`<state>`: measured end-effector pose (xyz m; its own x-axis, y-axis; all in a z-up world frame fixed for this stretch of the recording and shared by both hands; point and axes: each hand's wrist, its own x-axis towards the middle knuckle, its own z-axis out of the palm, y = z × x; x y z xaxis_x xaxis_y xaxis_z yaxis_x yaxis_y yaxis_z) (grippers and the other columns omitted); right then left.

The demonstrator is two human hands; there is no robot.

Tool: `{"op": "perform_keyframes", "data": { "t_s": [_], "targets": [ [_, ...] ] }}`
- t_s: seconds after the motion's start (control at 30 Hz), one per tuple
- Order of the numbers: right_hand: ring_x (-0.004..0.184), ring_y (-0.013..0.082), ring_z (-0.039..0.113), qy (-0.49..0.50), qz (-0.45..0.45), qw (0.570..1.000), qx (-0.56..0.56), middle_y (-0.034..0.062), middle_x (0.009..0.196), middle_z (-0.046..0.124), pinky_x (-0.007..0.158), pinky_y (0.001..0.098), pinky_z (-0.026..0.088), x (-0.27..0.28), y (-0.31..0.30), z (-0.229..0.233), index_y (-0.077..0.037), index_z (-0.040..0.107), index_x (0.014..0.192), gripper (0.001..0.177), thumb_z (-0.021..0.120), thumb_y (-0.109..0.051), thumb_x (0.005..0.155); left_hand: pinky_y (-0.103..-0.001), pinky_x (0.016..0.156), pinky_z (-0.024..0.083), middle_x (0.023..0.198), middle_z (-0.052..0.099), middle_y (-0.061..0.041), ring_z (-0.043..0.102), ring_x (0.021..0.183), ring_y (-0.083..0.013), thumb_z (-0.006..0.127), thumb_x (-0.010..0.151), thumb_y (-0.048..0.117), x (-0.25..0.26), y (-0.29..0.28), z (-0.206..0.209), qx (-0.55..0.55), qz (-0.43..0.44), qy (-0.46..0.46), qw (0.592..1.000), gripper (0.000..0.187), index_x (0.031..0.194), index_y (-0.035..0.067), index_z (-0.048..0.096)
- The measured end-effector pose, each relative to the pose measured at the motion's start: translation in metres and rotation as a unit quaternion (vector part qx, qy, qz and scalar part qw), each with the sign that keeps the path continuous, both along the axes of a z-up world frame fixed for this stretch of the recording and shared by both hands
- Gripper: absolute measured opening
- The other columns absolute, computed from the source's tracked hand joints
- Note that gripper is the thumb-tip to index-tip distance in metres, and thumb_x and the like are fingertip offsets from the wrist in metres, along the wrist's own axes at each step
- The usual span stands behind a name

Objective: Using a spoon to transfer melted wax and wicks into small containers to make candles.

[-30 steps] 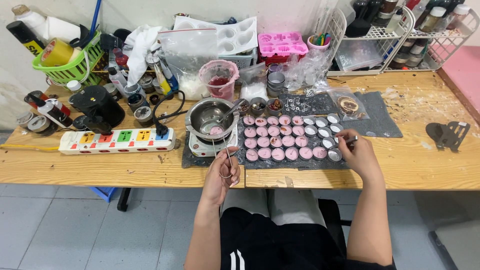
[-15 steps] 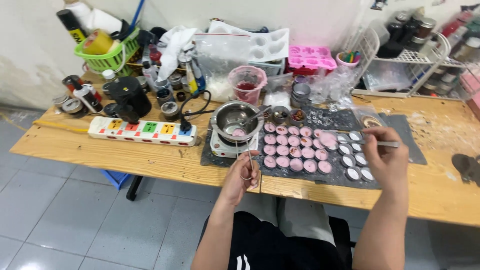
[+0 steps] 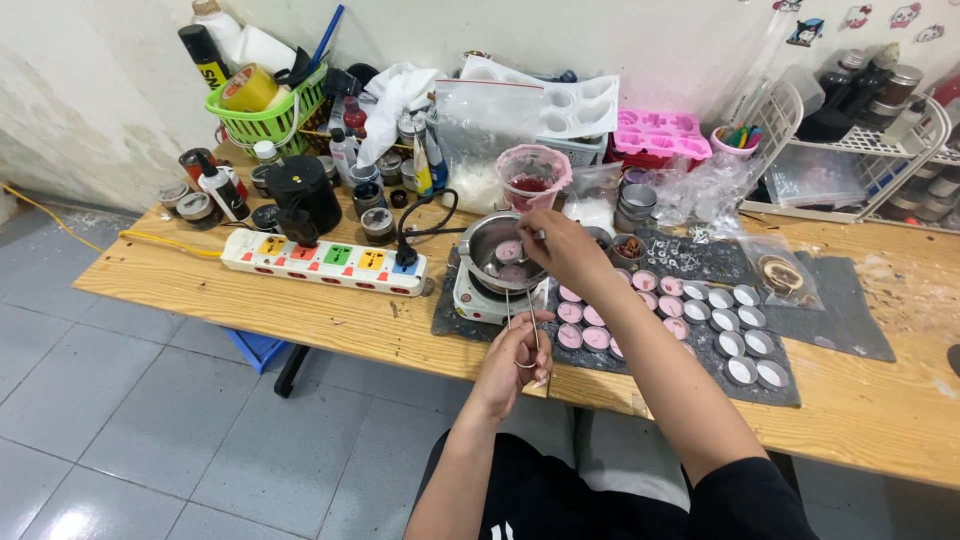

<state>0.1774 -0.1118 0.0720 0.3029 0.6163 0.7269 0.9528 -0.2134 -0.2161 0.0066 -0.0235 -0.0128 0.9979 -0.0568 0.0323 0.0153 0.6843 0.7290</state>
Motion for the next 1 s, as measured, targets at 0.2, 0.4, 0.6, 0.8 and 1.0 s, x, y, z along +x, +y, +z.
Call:
{"op": "perform_keyframes", "data": {
  "t_s": [0.2,0.4,0.6,0.8,1.0],
  "targets": [
    [0.076,0.0179,0.067,0.163,-0.076,0.980,0.086,0.0080,0.094,0.071,0.066,0.0328,0.054,-0.014,-0.048,0.022,-0.003,0.072,0.106,0.010,0.073,-0.011,0.100,-0.026,0.053,0.041,0.072,0.050,-0.004,0.049,0.060,-0.0127,0.035,0.108,0.023,0.001,0.002,-0.002,0.002,0.007,0.002,1.000,0.035,0.132,0.002,0.050],
    [0.080,0.0050,0.065,0.238,-0.161,0.926,0.244,0.0013,0.095,0.069,0.067,0.0236,0.053,-0.059,-0.122,0.003,-0.003,0.076,0.117,0.019,0.074,-0.008,0.098,-0.026,0.054,0.041,0.071,0.049,-0.003,0.048,0.060,-0.0119,0.033,0.108,0.023,0.000,-0.002,0.005,0.019,0.011,0.008,1.000,0.035,0.131,0.002,0.051],
    [0.074,0.0153,0.066,0.246,-0.369,0.882,0.157,0.0067,0.088,0.074,0.069,0.0319,0.052,-0.048,-0.148,-0.087,-0.004,0.076,0.100,0.019,0.082,-0.017,0.087,-0.026,0.055,0.042,0.070,0.048,-0.003,0.048,0.059,-0.0118,0.033,0.109,0.023,0.000,-0.003,0.006,0.025,0.010,0.005,1.000,0.035,0.130,0.001,0.051],
    [0.094,0.0262,0.063,0.188,-0.460,0.868,-0.005,0.0032,0.084,0.074,0.087,0.0484,0.039,-0.045,-0.135,-0.109,-0.009,0.073,0.086,0.016,0.078,-0.024,0.084,-0.026,0.054,0.041,0.069,0.048,-0.003,0.049,0.058,-0.0116,0.034,0.108,0.023,-0.001,-0.006,0.010,0.024,0.010,0.011,1.000,0.035,0.129,0.001,0.051],
    [0.097,0.0251,0.059,0.114,-0.455,0.883,-0.037,0.0038,0.089,0.071,0.090,0.0486,0.036,-0.038,-0.126,-0.096,-0.011,0.075,0.093,0.021,0.081,-0.030,0.084,-0.027,0.055,0.041,0.070,0.048,-0.003,0.048,0.059,-0.0125,0.036,0.109,0.024,0.001,-0.002,0.004,0.027,0.007,-0.007,1.000,0.036,0.130,0.001,0.053]
  ]
}}
